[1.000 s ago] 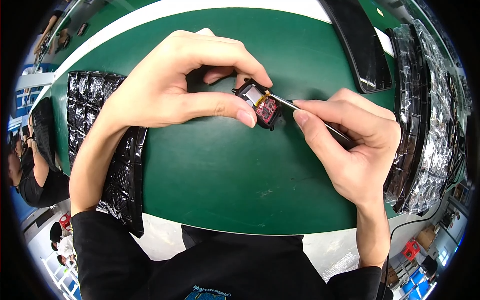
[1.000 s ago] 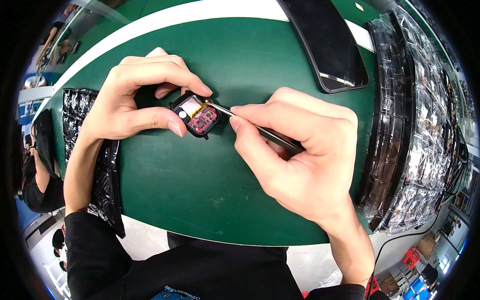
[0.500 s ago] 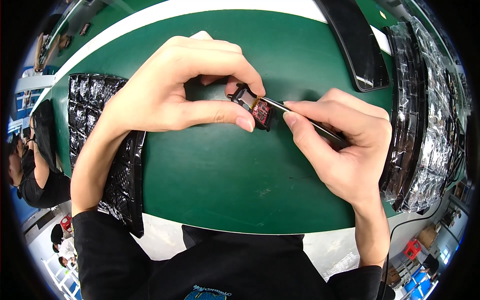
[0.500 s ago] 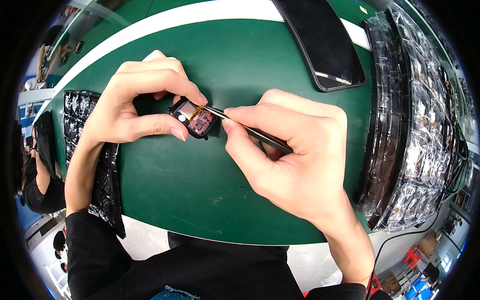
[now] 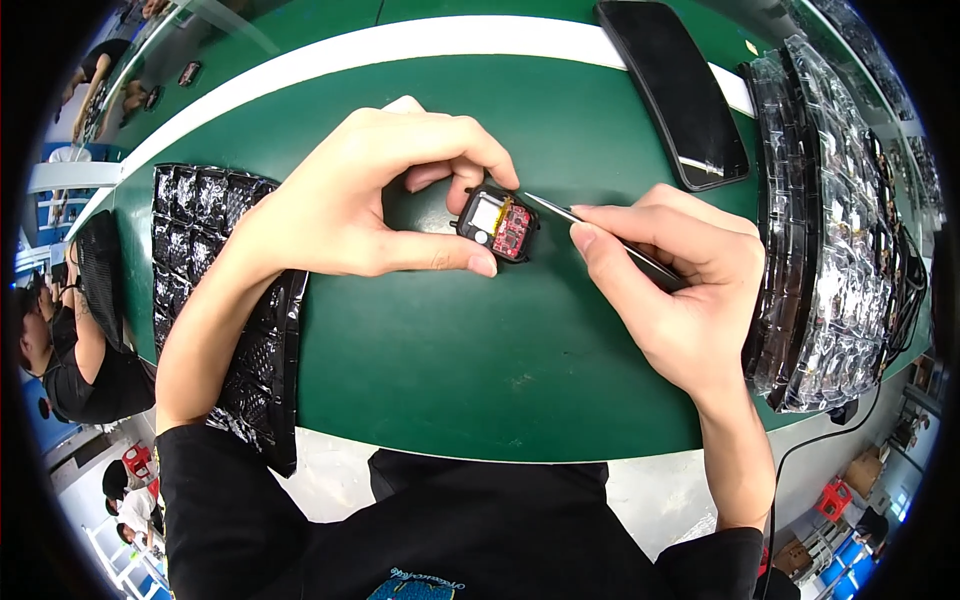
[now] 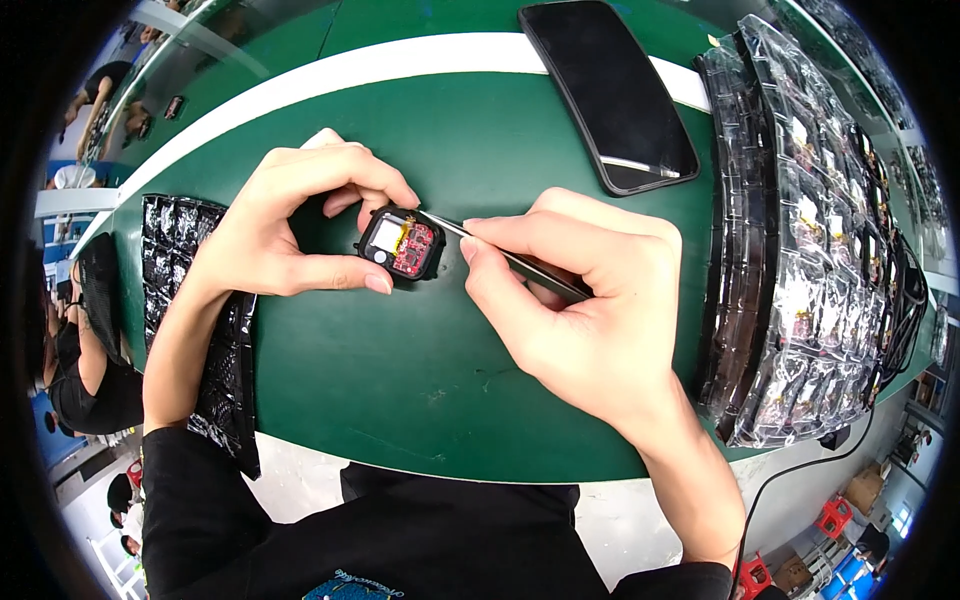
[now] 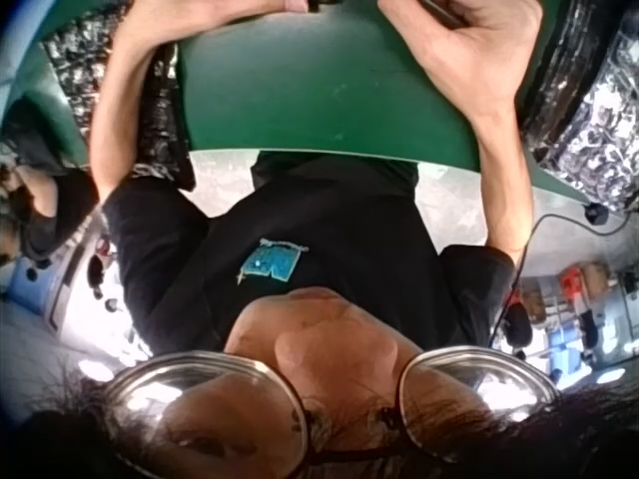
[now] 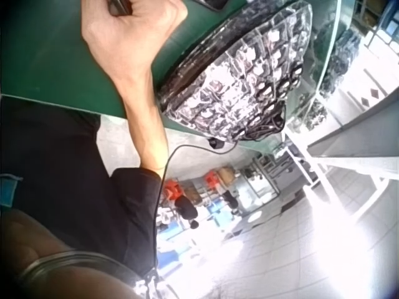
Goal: Inspecting and assembling small electronic modules using precision tools on a production line.
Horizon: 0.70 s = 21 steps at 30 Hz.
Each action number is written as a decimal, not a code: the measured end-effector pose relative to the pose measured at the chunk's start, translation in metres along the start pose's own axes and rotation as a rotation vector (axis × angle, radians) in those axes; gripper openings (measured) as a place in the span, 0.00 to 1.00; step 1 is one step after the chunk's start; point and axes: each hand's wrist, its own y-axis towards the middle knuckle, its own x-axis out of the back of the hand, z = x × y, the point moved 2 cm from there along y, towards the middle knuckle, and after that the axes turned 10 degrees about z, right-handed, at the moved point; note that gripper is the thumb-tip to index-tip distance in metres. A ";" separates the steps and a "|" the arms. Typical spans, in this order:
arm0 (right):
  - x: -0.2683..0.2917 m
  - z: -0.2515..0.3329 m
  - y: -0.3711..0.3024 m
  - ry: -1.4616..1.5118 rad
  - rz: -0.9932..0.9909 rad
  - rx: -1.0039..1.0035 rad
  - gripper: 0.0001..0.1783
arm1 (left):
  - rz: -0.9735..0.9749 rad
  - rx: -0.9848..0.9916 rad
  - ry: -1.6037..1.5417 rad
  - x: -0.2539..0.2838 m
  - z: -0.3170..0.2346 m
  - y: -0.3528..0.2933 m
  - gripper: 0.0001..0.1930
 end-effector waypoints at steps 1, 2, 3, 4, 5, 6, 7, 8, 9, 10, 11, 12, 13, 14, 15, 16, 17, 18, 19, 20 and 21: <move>-0.001 0.001 0.000 0.043 -0.033 -0.016 0.06 | 0.000 0.019 -0.006 0.000 -0.001 0.000 0.31; -0.001 0.003 0.002 0.058 -0.042 -0.019 0.06 | -0.023 -0.021 0.027 -0.001 -0.001 -0.002 0.31; -0.001 0.003 0.002 0.047 -0.058 -0.014 0.06 | -0.043 -0.062 0.042 -0.002 -0.002 0.000 0.31; -0.002 0.000 0.002 0.086 -0.072 -0.028 0.06 | -0.033 -0.065 0.068 -0.001 -0.005 0.001 0.30; -0.001 -0.001 0.003 0.125 -0.087 -0.042 0.06 | -0.022 -0.071 0.096 0.001 -0.008 0.002 0.30; 0.002 0.000 0.002 0.142 -0.084 -0.064 0.05 | 0.012 -0.061 0.149 0.003 -0.012 0.006 0.26; 0.002 -0.004 0.002 0.140 -0.101 -0.047 0.05 | 0.024 -0.040 0.155 0.002 -0.009 0.006 0.26; 0.002 -0.005 0.001 0.126 -0.108 -0.008 0.05 | 0.002 -0.053 0.188 0.002 -0.012 0.008 0.26; 0.003 -0.005 0.001 0.105 -0.121 0.029 0.05 | -0.020 -0.075 0.220 0.001 -0.014 0.010 0.25; 0.004 -0.003 0.002 0.099 -0.124 0.044 0.05 | -0.031 -0.091 0.248 0.000 -0.016 0.011 0.25; 0.004 -0.001 0.003 0.090 -0.129 0.057 0.05 | -0.053 -0.099 0.260 0.000 -0.019 0.011 0.24; 0.000 -0.007 0.005 0.105 -0.155 0.107 0.06 | -0.077 -0.092 0.296 -0.003 -0.016 0.009 0.24; -0.001 -0.009 0.006 0.114 -0.181 0.162 0.07 | -0.088 -0.061 0.321 -0.002 -0.017 0.007 0.24; 0.000 -0.007 0.007 0.125 -0.171 0.148 0.06 | -0.136 -0.061 0.307 -0.001 -0.016 0.004 0.25; 0.000 -0.007 0.007 0.139 -0.158 0.130 0.06 | -0.141 -0.017 0.288 0.005 -0.014 0.001 0.26; 0.000 -0.008 0.007 0.140 -0.184 0.140 0.06 | -0.213 0.020 0.171 0.005 -0.007 0.000 0.26; 0.000 -0.009 0.008 0.151 -0.205 0.156 0.05 | -0.240 0.070 0.088 0.012 -0.008 0.001 0.25; 0.000 -0.008 0.008 0.161 -0.200 0.138 0.05 | -0.294 0.084 0.010 0.019 -0.007 0.002 0.24; 0.002 -0.007 0.007 0.167 -0.195 0.120 0.06 | -0.348 0.101 -0.069 0.026 -0.007 0.007 0.23; 0.004 -0.007 0.006 0.176 -0.202 0.120 0.06 | -0.374 0.079 -0.069 0.034 -0.008 0.015 0.22; 0.003 -0.005 0.007 0.192 -0.201 0.126 0.06 | -0.405 0.066 -0.065 0.044 -0.014 0.021 0.22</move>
